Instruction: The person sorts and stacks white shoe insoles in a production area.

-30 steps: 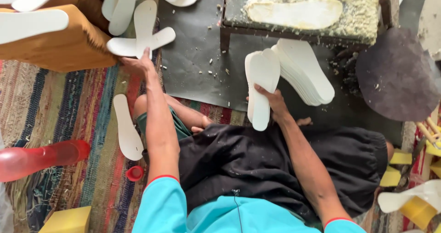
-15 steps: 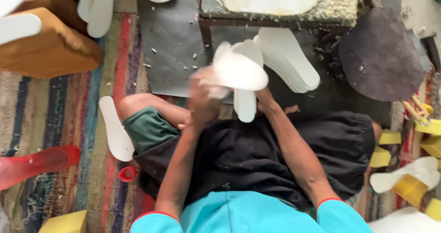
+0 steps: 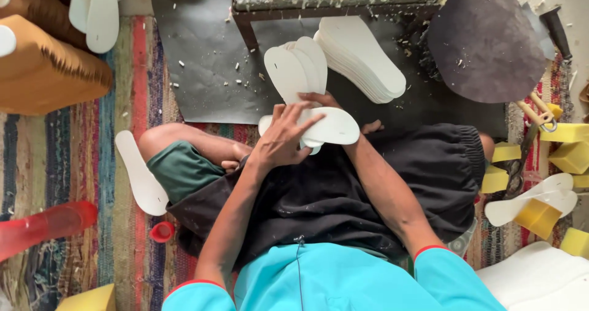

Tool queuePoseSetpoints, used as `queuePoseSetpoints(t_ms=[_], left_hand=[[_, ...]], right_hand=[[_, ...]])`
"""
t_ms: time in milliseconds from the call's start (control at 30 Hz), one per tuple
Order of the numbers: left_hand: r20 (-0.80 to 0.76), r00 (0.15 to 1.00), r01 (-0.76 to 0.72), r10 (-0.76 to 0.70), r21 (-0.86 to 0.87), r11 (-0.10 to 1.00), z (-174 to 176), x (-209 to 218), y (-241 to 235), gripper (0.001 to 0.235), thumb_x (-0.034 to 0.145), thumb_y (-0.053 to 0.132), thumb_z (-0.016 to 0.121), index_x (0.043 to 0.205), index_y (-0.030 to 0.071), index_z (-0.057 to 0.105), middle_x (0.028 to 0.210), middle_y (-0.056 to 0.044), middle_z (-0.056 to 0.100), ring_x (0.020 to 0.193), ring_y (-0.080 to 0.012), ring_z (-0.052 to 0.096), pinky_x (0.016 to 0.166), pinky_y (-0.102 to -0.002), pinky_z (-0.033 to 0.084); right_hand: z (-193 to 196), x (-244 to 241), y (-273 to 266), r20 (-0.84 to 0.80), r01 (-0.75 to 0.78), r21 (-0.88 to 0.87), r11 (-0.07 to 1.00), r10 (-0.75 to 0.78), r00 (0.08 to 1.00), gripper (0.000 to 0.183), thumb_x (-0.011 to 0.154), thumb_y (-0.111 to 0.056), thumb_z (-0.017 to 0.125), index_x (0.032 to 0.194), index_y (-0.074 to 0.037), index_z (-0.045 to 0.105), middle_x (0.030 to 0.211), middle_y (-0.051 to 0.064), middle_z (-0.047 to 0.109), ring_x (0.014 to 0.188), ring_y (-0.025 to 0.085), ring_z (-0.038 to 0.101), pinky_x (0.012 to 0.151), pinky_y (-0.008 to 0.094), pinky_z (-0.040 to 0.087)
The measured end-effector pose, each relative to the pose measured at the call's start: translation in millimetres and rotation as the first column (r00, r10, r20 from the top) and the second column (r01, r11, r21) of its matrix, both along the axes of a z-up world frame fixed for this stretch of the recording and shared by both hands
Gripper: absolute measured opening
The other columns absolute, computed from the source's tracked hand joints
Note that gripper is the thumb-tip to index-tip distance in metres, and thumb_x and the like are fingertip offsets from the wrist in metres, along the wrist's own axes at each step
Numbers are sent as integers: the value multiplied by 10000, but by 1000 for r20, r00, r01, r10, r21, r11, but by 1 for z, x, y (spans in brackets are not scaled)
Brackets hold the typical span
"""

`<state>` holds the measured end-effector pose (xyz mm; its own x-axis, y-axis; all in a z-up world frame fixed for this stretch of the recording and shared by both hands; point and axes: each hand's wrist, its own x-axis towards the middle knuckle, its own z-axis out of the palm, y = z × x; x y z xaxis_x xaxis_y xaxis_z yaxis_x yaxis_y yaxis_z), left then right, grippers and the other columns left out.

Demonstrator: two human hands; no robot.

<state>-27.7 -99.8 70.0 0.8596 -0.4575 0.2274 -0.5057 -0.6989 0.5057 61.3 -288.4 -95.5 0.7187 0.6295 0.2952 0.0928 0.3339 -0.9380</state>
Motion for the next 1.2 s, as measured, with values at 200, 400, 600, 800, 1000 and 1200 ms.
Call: queuePoseSetpoints(t_ms=[200, 400, 600, 800, 1000, 1200], left_hand=[[-38, 955, -266, 293, -544, 796, -10, 4, 11, 851, 732, 266, 942, 1398, 50, 458, 1311, -170, 592, 1194, -336, 646, 1010, -418, 556], [-392, 692, -657, 606, -689, 305, -24, 13, 57, 556, 1025, 104, 698, 1496, 6, 417, 1368, -236, 586, 1137, -362, 676, 981, -430, 585], [-70, 664, -575, 744, -685, 448, -1, 1, 14, 741, 1064, -3, 517, 1648, 10, 61, 1689, -255, 195, 1366, -409, 539, 1128, -404, 505], [-240, 524, -849, 817, -222, 480, -14, 11, -23, 582, 996, 54, 514, 1555, 18, 357, 1513, -244, 498, 1172, -364, 647, 879, -405, 548], [238, 877, -416, 417, -57, 908, -16, 11, -40, 538, 906, 169, 638, 1351, -110, 520, 1355, -293, 581, 1111, -412, 640, 1016, -433, 516], [-215, 202, -930, 956, -349, 118, -140, 71, 37, 749, 1019, 347, 695, 1450, -170, 367, 1574, -358, 305, 1505, -449, 271, 1228, -512, 274]], right_hand=[[34, 15, 23, -732, 53, 77, 996, 20, 681, 586, 906, -322, 678, 1375, 11, 564, 1274, 162, 668, 1124, 244, 692, 953, 378, 592], [86, 16, 27, -695, 74, -138, 988, -149, 703, 595, 841, -252, 728, 1316, 82, 598, 1070, 216, 716, 941, 297, 729, 795, 407, 608], [73, 15, 37, -649, 69, -305, 950, -260, 714, 628, 821, -259, 746, 1348, 41, 579, 1133, 164, 713, 979, 246, 718, 843, 363, 597], [80, 10, 40, -621, 123, -233, 965, -245, 745, 606, 852, -199, 755, 1374, 14, 533, 1193, 133, 700, 1060, 226, 701, 912, 355, 584], [-39, 28, 3, -747, 116, 100, 988, -2, 665, 461, 1053, -126, 792, 1312, 116, 497, 1189, 178, 637, 1053, 273, 665, 918, 419, 559], [90, 18, 13, -683, 14, 225, 974, 147, 716, 647, 936, -184, 757, 1444, 112, 486, 1235, 196, 646, 1170, 373, 694, 880, 468, 584]])
